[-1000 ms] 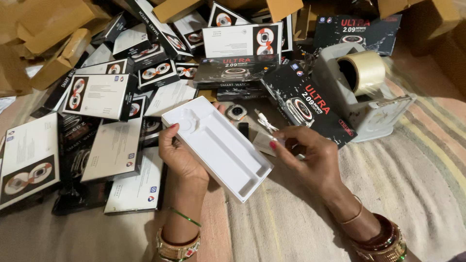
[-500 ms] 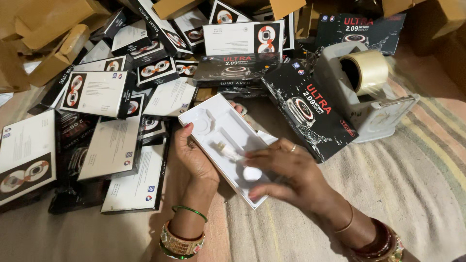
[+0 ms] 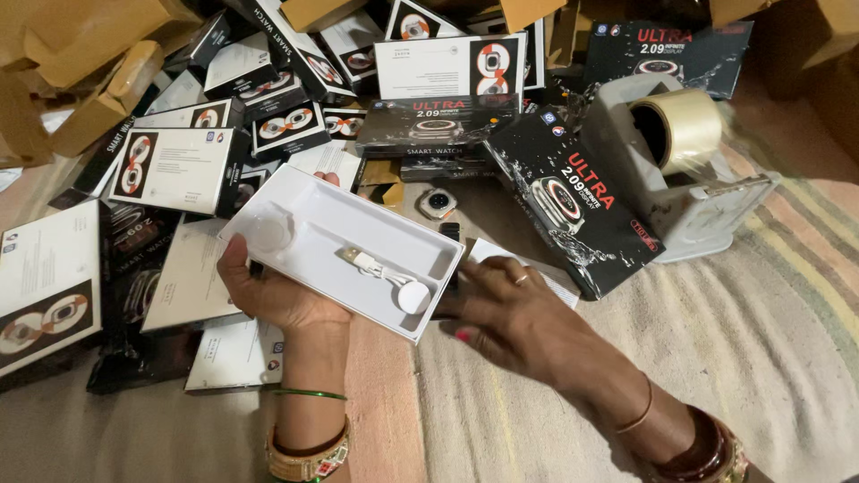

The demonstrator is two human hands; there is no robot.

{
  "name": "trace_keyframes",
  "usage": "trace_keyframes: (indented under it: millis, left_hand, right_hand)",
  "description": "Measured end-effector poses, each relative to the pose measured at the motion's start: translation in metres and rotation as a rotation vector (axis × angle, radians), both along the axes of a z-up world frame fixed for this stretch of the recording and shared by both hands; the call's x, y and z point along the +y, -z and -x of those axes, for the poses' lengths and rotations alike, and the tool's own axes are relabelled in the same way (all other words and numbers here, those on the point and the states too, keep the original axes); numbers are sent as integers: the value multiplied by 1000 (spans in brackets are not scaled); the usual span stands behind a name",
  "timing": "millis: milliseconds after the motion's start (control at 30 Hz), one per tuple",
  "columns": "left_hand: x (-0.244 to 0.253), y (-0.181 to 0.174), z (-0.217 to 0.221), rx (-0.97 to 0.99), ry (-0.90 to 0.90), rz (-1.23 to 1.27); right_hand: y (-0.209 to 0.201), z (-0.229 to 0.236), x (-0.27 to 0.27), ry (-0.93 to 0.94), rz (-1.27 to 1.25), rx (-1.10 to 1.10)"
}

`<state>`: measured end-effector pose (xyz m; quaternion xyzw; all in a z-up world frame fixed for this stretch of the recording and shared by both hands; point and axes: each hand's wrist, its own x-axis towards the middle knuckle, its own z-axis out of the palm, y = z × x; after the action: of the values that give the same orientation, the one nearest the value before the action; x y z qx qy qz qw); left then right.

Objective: The person opens a smartwatch box, places the watch and accessories inside, closes the box, puts it into a cardboard shipping box, and seals the box with packing tape. The process is repeated for multiple units.

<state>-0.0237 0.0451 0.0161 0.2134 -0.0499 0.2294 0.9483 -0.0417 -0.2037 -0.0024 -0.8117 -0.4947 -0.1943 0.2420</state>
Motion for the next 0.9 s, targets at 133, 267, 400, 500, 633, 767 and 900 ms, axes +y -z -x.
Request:
trace_keyframes:
  millis: [133, 267, 400, 500, 633, 767, 900]
  left_hand:
    - [-1, 3, 2, -15, 51, 1]
    - [-2, 3, 1, -18, 87, -29]
    - [-4, 5, 0, -28, 72, -30]
    - [-7, 6, -1, -71, 83, -85]
    - [-15, 8, -2, -19, 128, -63]
    - [-30, 12, -3, 62, 146, -99]
    - [-47, 18, -4, 142, 202, -77]
  right_hand:
    - [-1, 4, 5, 41, 86, 44]
    - [-14, 7, 9, 219, 28, 154]
    - [-25, 11, 5, 544, -97, 759]
    - [-24, 3, -2, 723, -299, 861]
    - [-11, -3, -10, 600, -600, 486]
    - [-6, 6, -12, 424, -670, 50]
    - [-11, 11, -9, 230, -457, -109]
